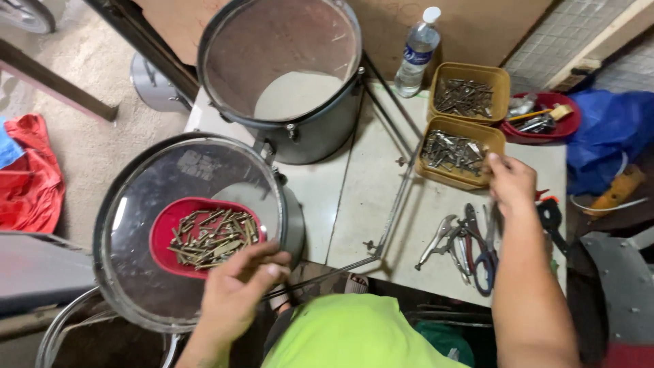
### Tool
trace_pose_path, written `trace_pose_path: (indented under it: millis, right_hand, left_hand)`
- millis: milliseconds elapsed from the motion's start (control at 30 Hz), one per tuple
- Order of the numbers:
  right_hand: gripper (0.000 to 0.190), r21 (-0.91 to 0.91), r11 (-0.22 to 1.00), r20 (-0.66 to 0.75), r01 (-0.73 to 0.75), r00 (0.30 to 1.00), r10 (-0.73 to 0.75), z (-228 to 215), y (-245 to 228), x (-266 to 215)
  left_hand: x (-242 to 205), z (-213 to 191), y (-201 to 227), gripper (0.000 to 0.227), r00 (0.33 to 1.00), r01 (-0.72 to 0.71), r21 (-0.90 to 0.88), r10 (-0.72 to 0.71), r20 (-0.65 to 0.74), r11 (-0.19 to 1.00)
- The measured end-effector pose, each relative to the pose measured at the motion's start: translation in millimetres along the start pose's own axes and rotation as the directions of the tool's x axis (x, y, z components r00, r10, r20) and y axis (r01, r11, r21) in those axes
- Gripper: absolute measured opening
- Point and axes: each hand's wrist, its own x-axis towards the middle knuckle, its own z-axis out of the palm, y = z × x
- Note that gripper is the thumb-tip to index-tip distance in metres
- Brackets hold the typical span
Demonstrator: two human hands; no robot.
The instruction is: The person sorts brass-colored fasteners from a red plastic container onto a metal lid, then transfers them back into the container. They also briefly handle a metal rod and place it into a yellow bin.
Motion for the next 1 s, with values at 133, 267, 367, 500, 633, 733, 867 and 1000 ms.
trace_pose_path:
  millis: [133,267,367,500,633,733,867,1000]
  right_hand:
    - [0.018,0.217,0.973,0.119,-0.08,0.991,0.055,-12.5,-9.7,-59.7]
    - [0.024,0.362,0.932,0.319,-0.014,0.941,-0.11,-3.9,-33.2,-123.5]
    - [0.027,0.358,0.934,0.419,-0.01,0.895,-0.151,15.5,-55.7,-175.3]
    - [0.023,0.199,0.96,0.577,0.199,0.768,-0.279,65.9,-64.7,-244.2]
    - [0.021,-0.159,0.878,0.636,0.452,0.727,-0.259,140.5,-85.4,-317.7]
    - [0.024,-0.366,0.825,0.64,0.431,0.76,-0.113,173.2,-113.1,-359.1]
    - [0.029,-0.379,0.815,0.669,0.438,0.739,-0.086,188.4,-128.3,-377.6]
    - [0.031,-0.436,0.771,0.643,0.465,0.76,-0.095,189.4,-137.9,-385.6]
  left_hand:
    - [2.8,-54.1,25.7,0.036,0.952,-0.228,0.028,0.229,-0.205,0.973]
    - [16.6,-105.6,42.2,0.035,0.844,-0.265,0.196,0.325,-0.426,0.944]
    - [44.3,-146.2,12.0,0.028,0.799,-0.203,0.436,0.406,-0.444,0.877]
    - [52.8,-153.1,17.5,0.039,0.913,0.092,0.406,0.086,-0.399,0.909]
    - [65.1,-168.8,-29.2,0.03,0.924,-0.027,0.341,0.153,-0.35,0.94]
    - [61.4,-175.8,-30.0,0.024,0.947,-0.042,0.257,0.12,-0.297,0.965]
    - [53.3,-180.0,-23.6,0.023,0.976,-0.073,0.21,0.114,-0.186,0.975]
    - [42.8,-185.1,-19.3,0.027,0.989,-0.139,0.047,0.141,-0.05,0.989]
